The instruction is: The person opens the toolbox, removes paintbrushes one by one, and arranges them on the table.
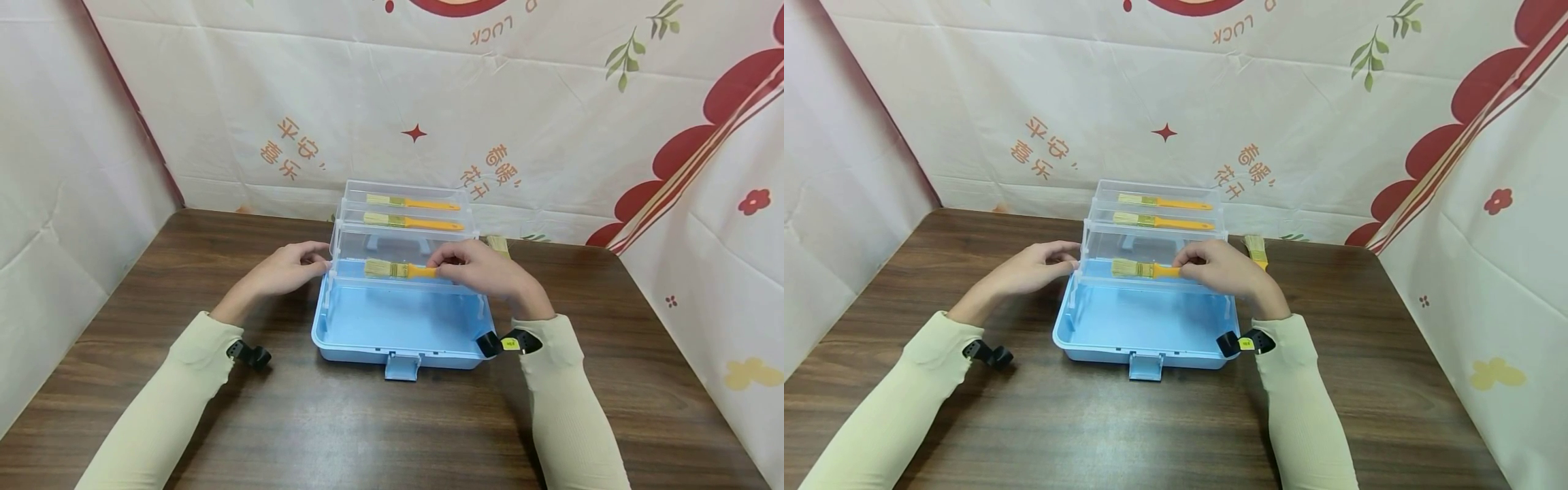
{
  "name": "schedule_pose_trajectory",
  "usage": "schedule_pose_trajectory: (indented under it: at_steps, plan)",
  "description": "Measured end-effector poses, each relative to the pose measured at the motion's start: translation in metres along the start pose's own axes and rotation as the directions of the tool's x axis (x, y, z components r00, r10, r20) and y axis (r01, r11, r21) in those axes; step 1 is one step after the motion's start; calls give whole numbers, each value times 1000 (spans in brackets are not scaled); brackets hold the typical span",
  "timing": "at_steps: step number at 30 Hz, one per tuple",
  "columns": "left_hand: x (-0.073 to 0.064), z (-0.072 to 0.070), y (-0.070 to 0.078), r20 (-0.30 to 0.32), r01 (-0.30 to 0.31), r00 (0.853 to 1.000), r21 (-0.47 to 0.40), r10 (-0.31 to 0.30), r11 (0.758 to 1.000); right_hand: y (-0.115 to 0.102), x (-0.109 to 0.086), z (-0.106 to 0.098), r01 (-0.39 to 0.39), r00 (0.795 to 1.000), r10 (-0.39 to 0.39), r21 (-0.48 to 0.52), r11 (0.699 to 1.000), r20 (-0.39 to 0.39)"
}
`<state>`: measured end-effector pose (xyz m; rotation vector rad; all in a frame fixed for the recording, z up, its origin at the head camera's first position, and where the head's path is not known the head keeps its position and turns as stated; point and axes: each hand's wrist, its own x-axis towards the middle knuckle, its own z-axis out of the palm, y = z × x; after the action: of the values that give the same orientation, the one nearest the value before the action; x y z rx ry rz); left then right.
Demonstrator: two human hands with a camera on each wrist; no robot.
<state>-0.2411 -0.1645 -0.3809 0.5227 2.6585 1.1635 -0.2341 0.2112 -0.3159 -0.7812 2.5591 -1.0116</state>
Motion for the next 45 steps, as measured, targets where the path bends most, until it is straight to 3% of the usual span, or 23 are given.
schedule_pose_trajectory:
  at_steps: [16, 23, 28, 32, 37, 45]
  plan:
    - [2, 1, 0, -9, 1, 1000, 3, -1, 1000, -1, -11, -15, -82, 994, 82, 2, 997, -66]
    - [2, 1, 0, -7, 6, 1000, 8, -6, 1000, 1, -19, -25, -86, 992, 95, 105, 991, -84]
    - [1, 1, 0, -5, 11, 1000, 6, -11, 1000, 3, -27, -30, -122, 985, 145, 224, 967, -93]
    - [1, 1, 0, -4, 12, 1000, 4, -12, 1000, 6, -32, -36, -94, 986, 125, 255, 962, -107]
    - [1, 1, 0, -6, 11, 1000, 6, -11, 1000, 15, -36, -45, -28, 987, 57, 190, 981, -148]
    - [1, 1, 0, -9, 10, 1000, 6, -10, 1000, 19, -44, -54, -8, 974, 65, 253, 967, -217]
